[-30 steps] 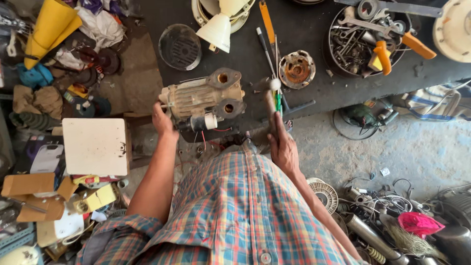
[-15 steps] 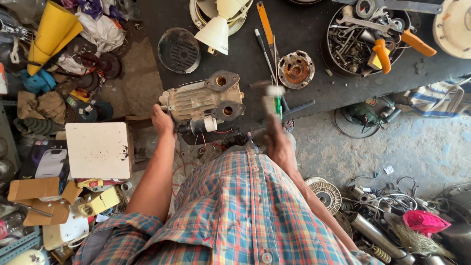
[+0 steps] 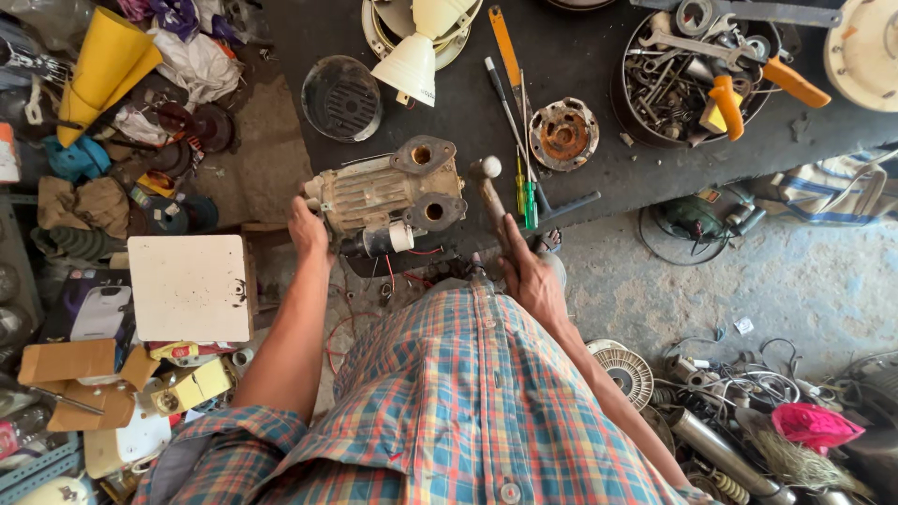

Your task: The person cleans a circular metal component with a brush and then uses a hammer to tap a motor housing on a cluttered workbench. The person handles the parts and tools directly without visible secondary actions.

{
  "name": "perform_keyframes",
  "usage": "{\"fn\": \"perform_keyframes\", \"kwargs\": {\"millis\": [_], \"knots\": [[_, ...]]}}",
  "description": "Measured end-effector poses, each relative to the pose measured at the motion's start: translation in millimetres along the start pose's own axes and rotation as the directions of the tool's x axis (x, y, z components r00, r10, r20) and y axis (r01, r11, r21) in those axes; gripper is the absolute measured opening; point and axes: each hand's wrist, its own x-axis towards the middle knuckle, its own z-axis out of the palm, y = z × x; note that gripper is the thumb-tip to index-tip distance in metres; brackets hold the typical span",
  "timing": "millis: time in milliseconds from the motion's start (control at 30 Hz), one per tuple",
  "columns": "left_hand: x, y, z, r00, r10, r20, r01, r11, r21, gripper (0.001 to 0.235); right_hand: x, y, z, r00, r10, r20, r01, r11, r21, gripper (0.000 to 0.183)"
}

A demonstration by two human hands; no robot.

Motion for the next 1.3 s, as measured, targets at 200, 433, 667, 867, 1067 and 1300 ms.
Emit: {"fn": "perform_keyframes", "kwargs": {"millis": [200, 433, 667, 867, 1067, 1300], "knots": [[-21.4, -8.7, -11.3, 0.905, 0.395, 0.16, -0.403, 0.915, 0.022, 0.053, -0.1, 4.0, 3.2, 0.962, -0.146, -0.23, 0.174, 0.979, 0.107, 0.071], [-39.7, 4.5, -21.1, 0.933, 0.291, 0.212, -0.288, 0.956, -0.046, 0.066, -0.4, -10.0, -14.7, 0.996, -0.03, -0.089, 0.043, 0.988, 0.148, 0.071], [-46.0, 14.1, -23.9, 0.921, 0.175, 0.349, -0.095, 0.967, -0.235, 0.073, 7.0, -15.1, -31.5, 0.993, -0.078, -0.085, 0.094, 0.972, 0.216, 0.069], [-50.4, 9.8, -30.5, 0.83, 0.284, 0.48, -0.114, 0.929, -0.353, 0.085, 8.3, -16.2, -20.9, 0.926, -0.294, -0.236, 0.326, 0.939, 0.107, 0.065], [-46.4, 6.5, -27.1, 0.828, 0.303, 0.471, -0.09, 0.902, -0.422, 0.08, 5.1, -8.4, -20.7, 0.988, -0.09, -0.123, 0.118, 0.963, 0.244, 0.069], [-45.1, 4.4, -26.3, 0.852, 0.282, 0.442, -0.053, 0.885, -0.462, 0.084, 3.5, -8.4, -12.0, 1.0, -0.009, 0.02, 0.007, 0.997, 0.079, 0.073]]}}
